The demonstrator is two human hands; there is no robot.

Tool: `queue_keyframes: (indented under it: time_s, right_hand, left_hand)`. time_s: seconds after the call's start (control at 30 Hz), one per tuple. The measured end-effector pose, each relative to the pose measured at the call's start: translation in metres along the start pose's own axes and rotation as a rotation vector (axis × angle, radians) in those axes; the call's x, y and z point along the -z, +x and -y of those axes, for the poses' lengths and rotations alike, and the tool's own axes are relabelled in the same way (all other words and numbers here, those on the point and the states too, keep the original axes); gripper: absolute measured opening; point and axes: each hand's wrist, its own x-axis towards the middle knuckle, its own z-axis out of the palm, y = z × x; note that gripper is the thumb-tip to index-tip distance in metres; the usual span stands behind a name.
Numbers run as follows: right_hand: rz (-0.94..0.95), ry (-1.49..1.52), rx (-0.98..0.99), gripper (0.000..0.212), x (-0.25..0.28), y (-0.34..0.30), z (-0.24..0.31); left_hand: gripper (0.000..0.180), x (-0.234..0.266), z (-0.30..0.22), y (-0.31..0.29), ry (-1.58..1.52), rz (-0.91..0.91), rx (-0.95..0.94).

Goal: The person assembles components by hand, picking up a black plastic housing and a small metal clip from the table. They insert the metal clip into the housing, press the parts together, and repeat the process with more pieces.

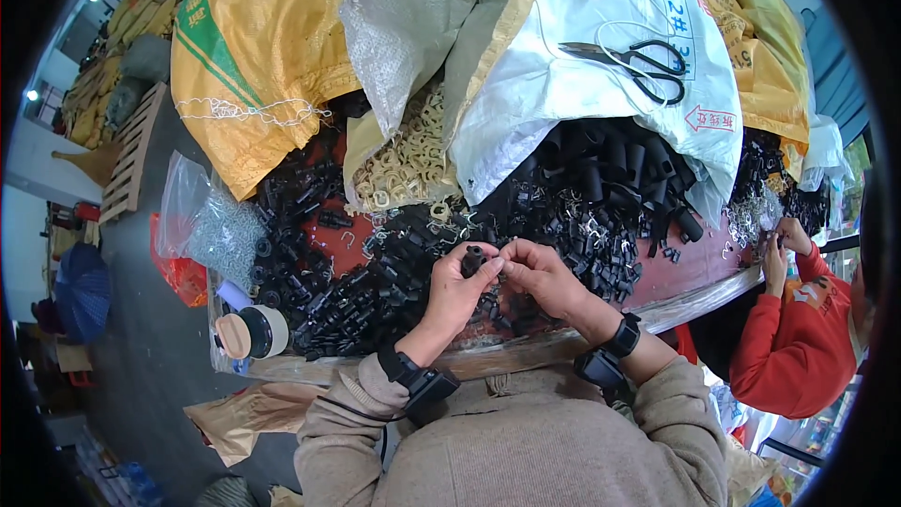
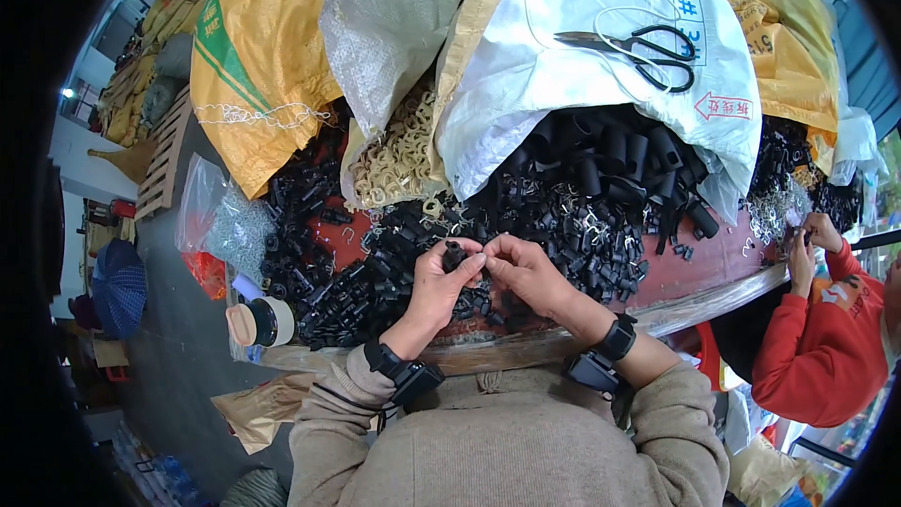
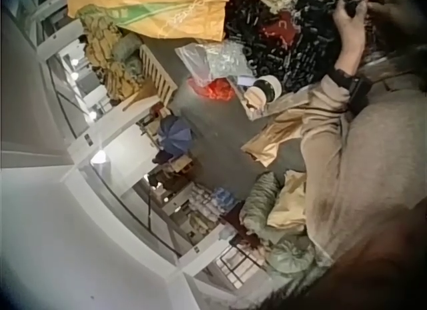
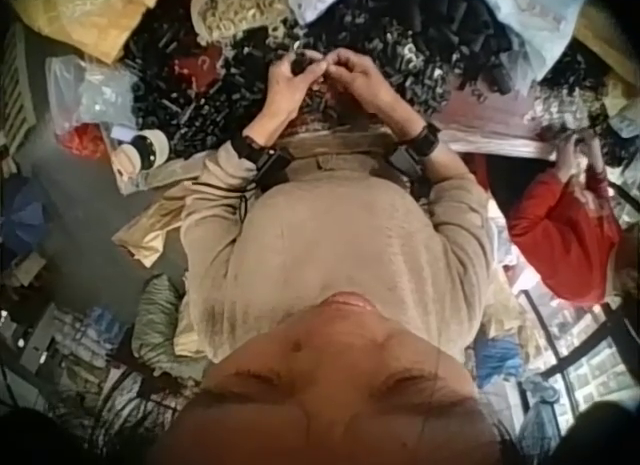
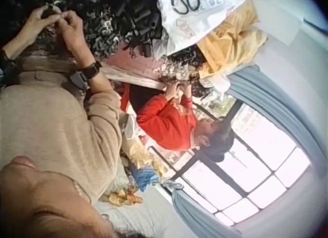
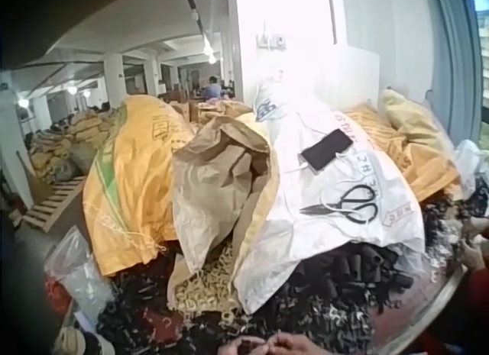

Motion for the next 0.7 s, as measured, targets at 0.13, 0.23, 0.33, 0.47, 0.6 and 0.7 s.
queue_keyframes:
  time_s: [0.13, 0.23, 0.33, 0.47, 0.6, 0.7]
  right_hand:
    - [0.033, 0.247, -0.06, 0.013, 0.002, 0.0, -0.012]
    - [0.014, 0.268, -0.045, 0.015, -0.004, 0.0, -0.01]
    - [0.008, 0.251, -0.048, 0.016, -0.005, 0.0, -0.009]
    - [0.018, 0.198, -0.075, 0.017, -0.003, 0.001, -0.007]
    - [-0.008, 0.102, -0.019, 0.016, -0.001, 0.004, -0.005]
    - [-0.066, -0.103, 0.101, 0.015, 0.003, 0.006, -0.004]
  left_hand:
    - [0.012, 0.003, 0.006, -0.004, 0.165, 0.039, -0.102]
    - [0.011, 0.004, 0.006, -0.005, 0.206, 0.023, -0.134]
    - [0.011, 0.006, 0.008, -0.006, 0.188, 0.01, -0.115]
    - [0.013, 0.006, 0.007, -0.004, 0.168, -0.003, -0.086]
    - [0.012, 0.005, 0.007, 0.0, 0.072, -0.012, -0.003]
    - [0.011, 0.006, 0.005, 0.003, 0.031, -0.012, 0.052]
